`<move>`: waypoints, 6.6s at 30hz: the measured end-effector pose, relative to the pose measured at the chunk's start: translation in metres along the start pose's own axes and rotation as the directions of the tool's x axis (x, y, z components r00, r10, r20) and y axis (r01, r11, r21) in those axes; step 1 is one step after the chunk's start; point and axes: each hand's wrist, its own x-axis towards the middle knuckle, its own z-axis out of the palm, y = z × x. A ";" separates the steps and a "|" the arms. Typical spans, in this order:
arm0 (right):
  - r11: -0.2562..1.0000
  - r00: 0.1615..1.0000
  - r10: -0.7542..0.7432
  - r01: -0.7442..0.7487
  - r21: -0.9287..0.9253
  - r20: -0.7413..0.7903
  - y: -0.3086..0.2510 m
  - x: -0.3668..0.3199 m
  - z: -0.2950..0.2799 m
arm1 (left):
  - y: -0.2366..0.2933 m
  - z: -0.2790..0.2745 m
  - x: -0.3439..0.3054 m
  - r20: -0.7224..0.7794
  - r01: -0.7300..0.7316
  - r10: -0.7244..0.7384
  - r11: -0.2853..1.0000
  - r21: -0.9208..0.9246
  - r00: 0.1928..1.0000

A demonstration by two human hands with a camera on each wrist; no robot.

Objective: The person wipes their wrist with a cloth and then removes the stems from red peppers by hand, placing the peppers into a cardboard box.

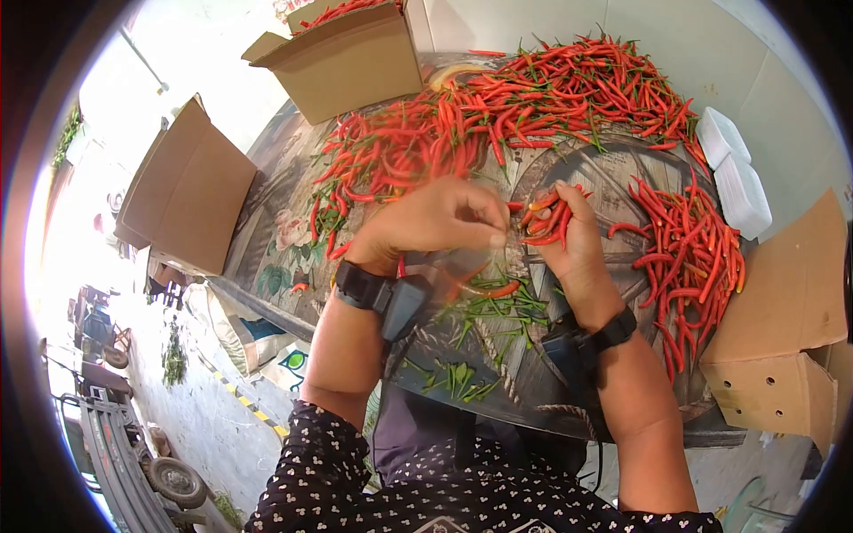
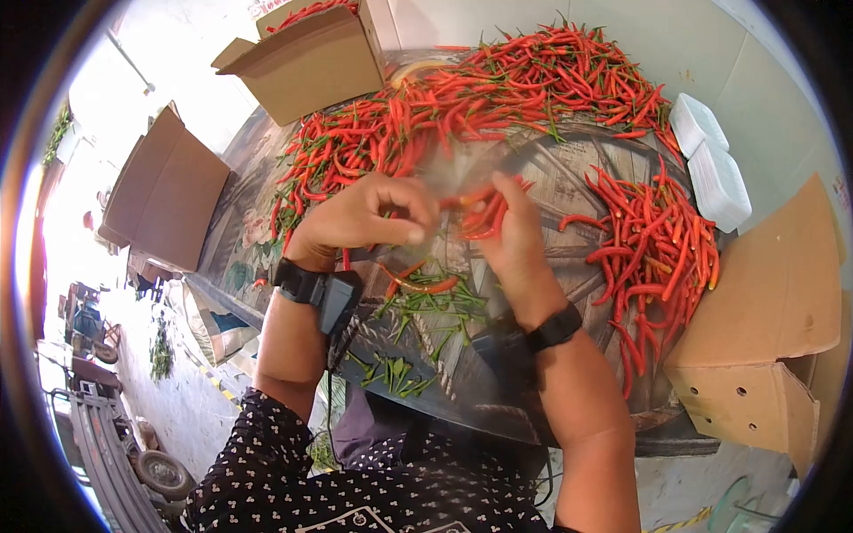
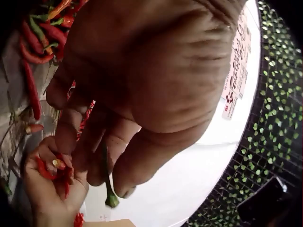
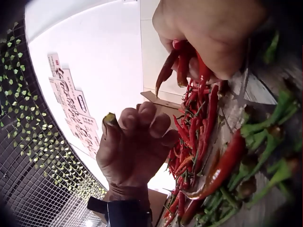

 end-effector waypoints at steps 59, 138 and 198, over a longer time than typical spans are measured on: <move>-0.778 0.787 -0.607 -0.558 -0.290 0.115 -0.199 -0.019 -0.002 | -0.031 -0.037 -0.018 -0.695 0.331 0.072 0.841 0.427 0.716; 0.778 0.980 0.034 0.098 -0.620 0.198 0.002 0.013 0.012 | -0.021 -0.010 -0.002 -0.312 0.184 -0.216 0.974 -0.130 0.925; 0.967 0.997 0.078 -0.073 -0.243 0.011 0.000 0.017 0.006 | -0.053 -0.013 0.004 -0.510 0.235 -0.036 0.914 0.331 0.859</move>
